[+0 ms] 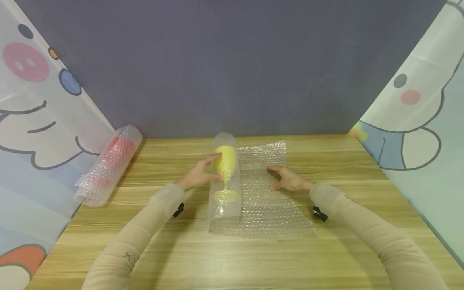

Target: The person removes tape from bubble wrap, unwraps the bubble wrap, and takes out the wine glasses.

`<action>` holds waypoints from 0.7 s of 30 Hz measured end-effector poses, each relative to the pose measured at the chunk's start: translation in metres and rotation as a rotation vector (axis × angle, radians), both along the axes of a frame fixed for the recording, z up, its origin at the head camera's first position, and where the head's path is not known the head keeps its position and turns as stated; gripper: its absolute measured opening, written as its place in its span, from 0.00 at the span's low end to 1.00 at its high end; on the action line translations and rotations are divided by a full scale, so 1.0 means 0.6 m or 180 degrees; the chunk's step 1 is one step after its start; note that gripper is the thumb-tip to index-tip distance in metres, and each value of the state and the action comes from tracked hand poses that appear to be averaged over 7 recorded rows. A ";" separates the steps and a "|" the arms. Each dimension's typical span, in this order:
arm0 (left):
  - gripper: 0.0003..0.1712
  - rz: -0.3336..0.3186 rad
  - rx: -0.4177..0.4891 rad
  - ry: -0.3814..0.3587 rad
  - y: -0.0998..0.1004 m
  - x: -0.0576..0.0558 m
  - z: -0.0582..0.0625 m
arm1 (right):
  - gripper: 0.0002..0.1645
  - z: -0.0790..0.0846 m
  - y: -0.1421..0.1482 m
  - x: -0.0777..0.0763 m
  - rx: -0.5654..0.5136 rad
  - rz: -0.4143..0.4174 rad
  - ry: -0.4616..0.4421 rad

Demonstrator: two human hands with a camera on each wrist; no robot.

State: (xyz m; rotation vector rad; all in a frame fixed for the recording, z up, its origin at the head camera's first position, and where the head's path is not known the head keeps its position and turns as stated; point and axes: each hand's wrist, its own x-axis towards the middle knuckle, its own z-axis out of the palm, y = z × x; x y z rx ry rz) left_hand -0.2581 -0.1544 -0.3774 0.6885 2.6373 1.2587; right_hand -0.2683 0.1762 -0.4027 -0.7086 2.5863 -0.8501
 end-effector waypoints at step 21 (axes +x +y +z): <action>0.51 0.0028 -0.0082 -0.0170 -0.022 0.004 0.004 | 0.52 -0.005 0.003 -0.004 0.0025 0.0038 0.0102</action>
